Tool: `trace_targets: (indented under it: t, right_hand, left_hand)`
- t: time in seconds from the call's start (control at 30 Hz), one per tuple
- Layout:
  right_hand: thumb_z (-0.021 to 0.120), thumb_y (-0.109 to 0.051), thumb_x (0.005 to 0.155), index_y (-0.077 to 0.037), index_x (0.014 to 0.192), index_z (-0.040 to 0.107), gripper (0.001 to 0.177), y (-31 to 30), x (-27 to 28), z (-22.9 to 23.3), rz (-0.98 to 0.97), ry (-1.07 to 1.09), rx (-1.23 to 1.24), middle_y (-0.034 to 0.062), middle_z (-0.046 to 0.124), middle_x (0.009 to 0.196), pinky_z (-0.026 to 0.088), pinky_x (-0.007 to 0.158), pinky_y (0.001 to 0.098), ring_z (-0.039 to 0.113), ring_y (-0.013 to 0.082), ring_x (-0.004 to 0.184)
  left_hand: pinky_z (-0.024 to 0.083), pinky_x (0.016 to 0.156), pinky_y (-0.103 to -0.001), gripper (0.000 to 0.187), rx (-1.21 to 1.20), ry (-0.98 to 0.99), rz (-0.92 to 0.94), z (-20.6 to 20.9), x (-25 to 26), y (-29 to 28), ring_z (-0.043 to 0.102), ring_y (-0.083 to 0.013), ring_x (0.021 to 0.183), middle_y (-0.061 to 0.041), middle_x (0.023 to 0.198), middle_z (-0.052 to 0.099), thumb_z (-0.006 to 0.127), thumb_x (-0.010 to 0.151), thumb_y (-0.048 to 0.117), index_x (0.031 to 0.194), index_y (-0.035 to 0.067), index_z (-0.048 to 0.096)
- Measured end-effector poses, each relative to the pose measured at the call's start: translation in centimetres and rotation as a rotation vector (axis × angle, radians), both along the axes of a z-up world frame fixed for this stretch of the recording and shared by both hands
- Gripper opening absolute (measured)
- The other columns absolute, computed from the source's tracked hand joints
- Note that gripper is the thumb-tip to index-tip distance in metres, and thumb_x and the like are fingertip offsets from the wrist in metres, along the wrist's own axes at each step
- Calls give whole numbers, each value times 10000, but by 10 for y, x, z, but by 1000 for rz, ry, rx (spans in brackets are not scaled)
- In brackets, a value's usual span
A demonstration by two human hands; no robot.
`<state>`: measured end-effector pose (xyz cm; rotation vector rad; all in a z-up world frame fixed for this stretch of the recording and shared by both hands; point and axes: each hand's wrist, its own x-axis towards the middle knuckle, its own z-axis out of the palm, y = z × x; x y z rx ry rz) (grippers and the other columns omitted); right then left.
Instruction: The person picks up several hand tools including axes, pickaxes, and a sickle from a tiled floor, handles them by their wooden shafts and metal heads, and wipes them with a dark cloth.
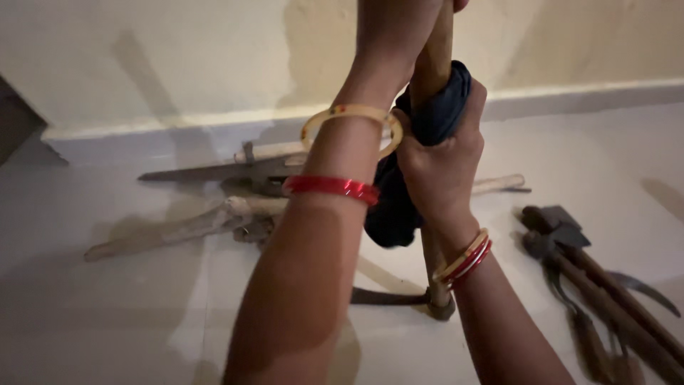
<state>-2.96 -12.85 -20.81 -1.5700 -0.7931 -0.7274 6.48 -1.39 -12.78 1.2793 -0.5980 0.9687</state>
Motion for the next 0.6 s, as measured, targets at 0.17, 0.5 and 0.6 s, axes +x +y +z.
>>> trace_targets:
  t: [0.17, 0.5, 0.6]
  right_hand:
    - [818, -130, 928, -24, 1360, 458, 572, -10, -11, -38, -164, 49, -28, 149, 745, 1060, 618, 824, 366, 780, 265, 942]
    - [812, -174, 854, -31, 1289, 548, 528, -44, -20, -165, -429, 132, -62, 175, 731, 1002, 607, 738, 389, 764, 314, 870]
    - [819, -160, 818, -32, 1270, 557, 537, -59, -24, -190, -440, 275, -137, 179, 726, 957, 586, 709, 400, 743, 337, 831]
  left_hand:
    - [515, 557, -283, 263, -120, 102, -197, -11, -53, -17, 602, -115, 531, -6, 597, 612, 675, 933, 234, 726, 82, 618]
    - [504, 507, -264, 259, -209, 378, -85, -16, -69, -27, 576, -93, 472, 13, 543, 593, 735, 864, 307, 755, 121, 591]
    - [495, 505, -263, 257, -173, 566, -68, -49, -69, -41, 551, -96, 457, 24, 527, 564, 718, 828, 314, 716, 127, 581]
